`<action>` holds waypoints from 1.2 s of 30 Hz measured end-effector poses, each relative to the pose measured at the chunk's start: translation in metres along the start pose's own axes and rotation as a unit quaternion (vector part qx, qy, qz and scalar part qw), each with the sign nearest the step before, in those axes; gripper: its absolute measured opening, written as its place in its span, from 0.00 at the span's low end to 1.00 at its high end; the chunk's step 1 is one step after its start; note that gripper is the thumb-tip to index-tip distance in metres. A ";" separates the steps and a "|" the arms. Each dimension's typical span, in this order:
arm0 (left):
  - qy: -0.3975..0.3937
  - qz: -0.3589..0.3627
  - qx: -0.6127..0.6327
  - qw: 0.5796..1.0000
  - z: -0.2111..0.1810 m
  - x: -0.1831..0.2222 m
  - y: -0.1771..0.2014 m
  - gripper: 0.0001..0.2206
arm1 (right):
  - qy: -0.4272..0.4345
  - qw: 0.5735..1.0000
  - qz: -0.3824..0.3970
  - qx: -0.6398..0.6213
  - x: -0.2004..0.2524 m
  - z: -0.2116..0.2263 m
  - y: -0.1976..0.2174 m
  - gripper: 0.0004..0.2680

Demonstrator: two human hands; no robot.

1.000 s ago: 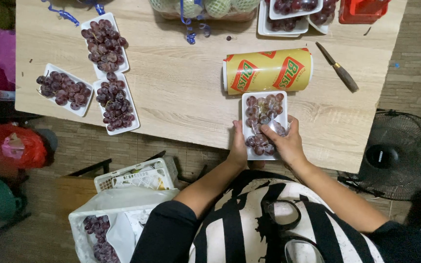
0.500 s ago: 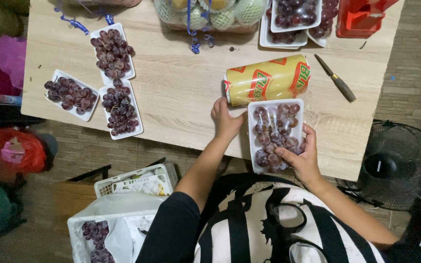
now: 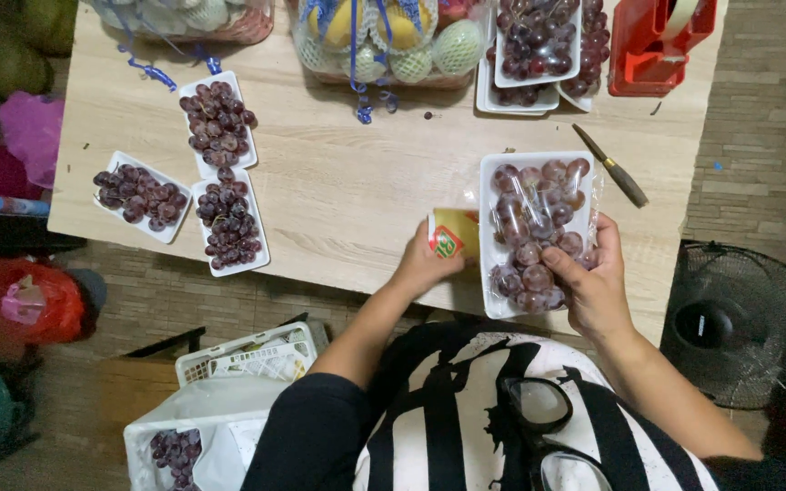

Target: Wrapping individual trays of grapes with plastic film for retail packaging.

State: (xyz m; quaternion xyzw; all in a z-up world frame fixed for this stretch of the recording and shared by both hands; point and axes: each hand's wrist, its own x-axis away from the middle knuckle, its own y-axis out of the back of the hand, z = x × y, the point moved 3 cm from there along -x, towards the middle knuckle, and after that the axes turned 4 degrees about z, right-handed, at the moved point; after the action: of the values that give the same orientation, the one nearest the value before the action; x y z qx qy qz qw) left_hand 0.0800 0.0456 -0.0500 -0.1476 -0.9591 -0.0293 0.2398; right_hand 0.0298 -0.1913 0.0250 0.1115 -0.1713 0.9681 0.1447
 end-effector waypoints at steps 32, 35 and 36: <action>-0.092 0.210 0.196 0.954 -0.022 -0.114 -0.024 0.46 | 0.015 0.982 -0.018 0.189 -0.126 -0.059 -0.031 0.29; -0.064 0.190 0.228 0.953 -0.017 -0.117 -0.020 0.40 | -0.123 0.974 0.067 0.176 -0.112 0.003 -0.046 0.33; -0.066 0.181 0.281 0.940 -0.008 -0.119 -0.018 0.36 | -0.178 0.969 0.146 0.089 -0.102 0.030 -0.056 0.37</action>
State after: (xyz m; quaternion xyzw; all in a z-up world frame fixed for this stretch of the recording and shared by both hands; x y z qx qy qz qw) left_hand 0.1781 -0.0048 -0.0988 -0.2467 -0.8994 0.2946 0.2086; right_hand 0.1473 -0.1764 0.0421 0.2685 -0.1218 0.9546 -0.0417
